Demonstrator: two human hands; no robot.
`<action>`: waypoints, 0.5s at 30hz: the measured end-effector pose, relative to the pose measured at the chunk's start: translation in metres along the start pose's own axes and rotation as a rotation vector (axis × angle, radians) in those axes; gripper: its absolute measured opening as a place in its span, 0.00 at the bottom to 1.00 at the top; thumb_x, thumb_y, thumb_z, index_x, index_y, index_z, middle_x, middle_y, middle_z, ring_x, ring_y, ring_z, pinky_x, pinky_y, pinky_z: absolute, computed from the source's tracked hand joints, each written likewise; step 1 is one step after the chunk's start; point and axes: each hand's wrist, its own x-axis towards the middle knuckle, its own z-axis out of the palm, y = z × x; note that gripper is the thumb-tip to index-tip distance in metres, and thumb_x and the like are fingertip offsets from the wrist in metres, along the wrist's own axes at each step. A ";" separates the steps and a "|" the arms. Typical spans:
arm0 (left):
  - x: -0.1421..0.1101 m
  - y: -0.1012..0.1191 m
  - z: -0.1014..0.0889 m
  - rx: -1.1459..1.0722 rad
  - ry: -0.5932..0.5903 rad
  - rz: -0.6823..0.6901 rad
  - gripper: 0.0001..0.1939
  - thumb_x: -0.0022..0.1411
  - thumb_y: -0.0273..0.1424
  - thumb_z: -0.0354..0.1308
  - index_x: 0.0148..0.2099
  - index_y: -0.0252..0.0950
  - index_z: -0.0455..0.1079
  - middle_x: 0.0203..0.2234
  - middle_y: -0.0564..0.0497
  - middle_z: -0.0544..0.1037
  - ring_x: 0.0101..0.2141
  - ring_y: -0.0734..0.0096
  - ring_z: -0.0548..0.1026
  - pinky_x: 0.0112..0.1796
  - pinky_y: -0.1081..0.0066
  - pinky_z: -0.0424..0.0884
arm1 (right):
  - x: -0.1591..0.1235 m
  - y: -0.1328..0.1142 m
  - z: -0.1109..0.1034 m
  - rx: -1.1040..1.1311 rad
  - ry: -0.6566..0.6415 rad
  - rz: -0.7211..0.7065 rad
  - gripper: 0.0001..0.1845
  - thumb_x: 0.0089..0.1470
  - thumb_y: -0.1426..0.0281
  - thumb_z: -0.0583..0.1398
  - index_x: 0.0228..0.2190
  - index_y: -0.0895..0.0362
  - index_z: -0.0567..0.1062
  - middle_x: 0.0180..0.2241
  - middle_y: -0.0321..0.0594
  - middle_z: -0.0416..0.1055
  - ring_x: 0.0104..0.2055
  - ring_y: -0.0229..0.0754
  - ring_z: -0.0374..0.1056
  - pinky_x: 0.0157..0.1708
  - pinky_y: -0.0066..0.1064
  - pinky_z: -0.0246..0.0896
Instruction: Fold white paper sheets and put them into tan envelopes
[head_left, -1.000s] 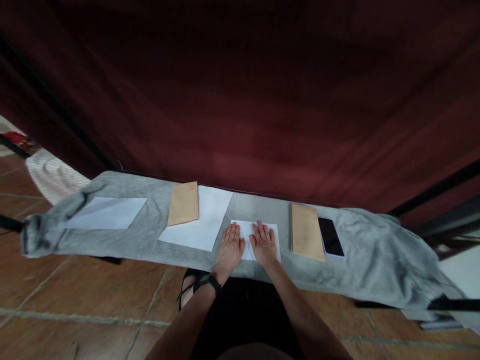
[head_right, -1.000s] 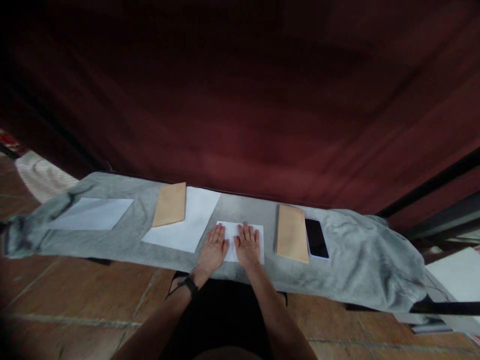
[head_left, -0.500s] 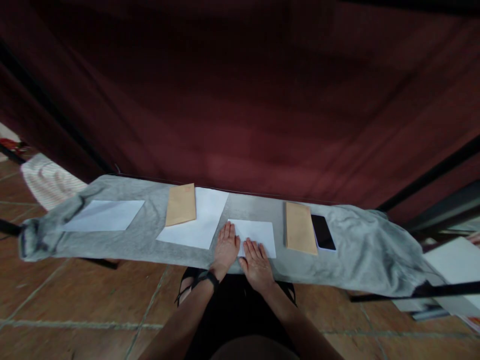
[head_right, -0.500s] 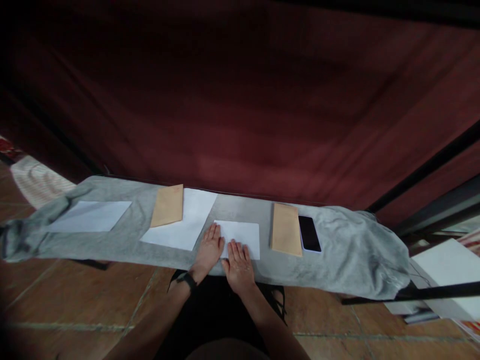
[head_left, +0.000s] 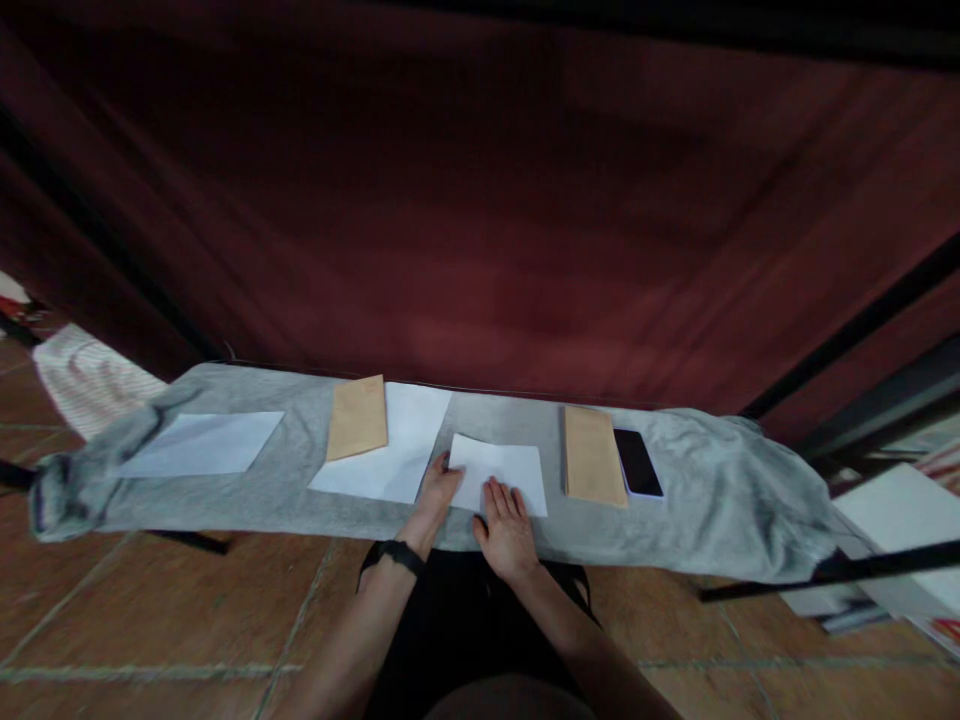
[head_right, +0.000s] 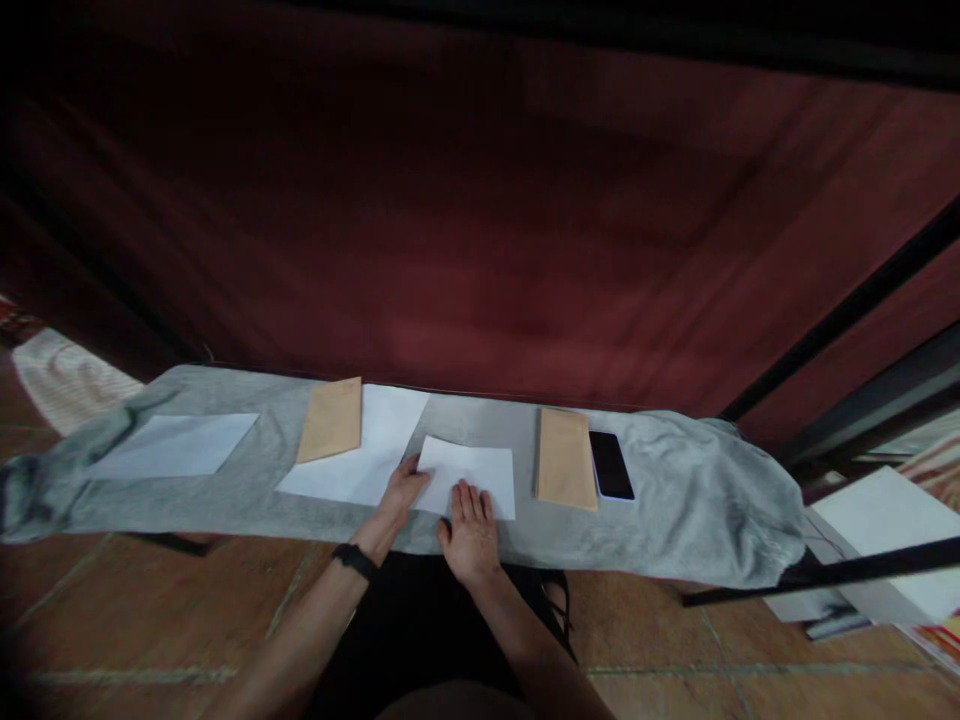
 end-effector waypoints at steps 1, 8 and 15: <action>-0.001 0.004 0.001 -0.047 0.005 -0.031 0.24 0.49 0.34 0.64 0.49 0.31 0.70 0.29 0.49 0.79 0.29 0.63 0.77 0.34 0.66 0.74 | 0.003 -0.003 -0.003 0.008 -0.002 0.024 0.32 0.63 0.64 0.55 0.65 0.62 0.60 0.67 0.50 0.56 0.67 0.52 0.56 0.67 0.48 0.46; -0.008 0.040 0.003 -0.460 -0.037 -0.232 0.26 0.57 0.51 0.61 0.47 0.35 0.72 0.39 0.44 0.79 0.38 0.63 0.78 0.35 0.67 0.74 | 0.051 -0.010 -0.049 0.517 0.205 0.222 0.26 0.64 0.70 0.48 0.61 0.60 0.67 0.59 0.48 0.69 0.60 0.48 0.67 0.60 0.41 0.61; -0.035 0.015 0.021 -0.550 -0.091 -0.422 0.24 0.51 0.37 0.70 0.48 0.37 0.70 0.37 0.47 0.80 0.34 0.65 0.79 0.32 0.70 0.74 | 0.069 -0.004 -0.065 1.539 0.400 0.560 0.25 0.58 0.51 0.56 0.46 0.56 0.75 0.47 0.45 0.79 0.48 0.48 0.75 0.49 0.39 0.71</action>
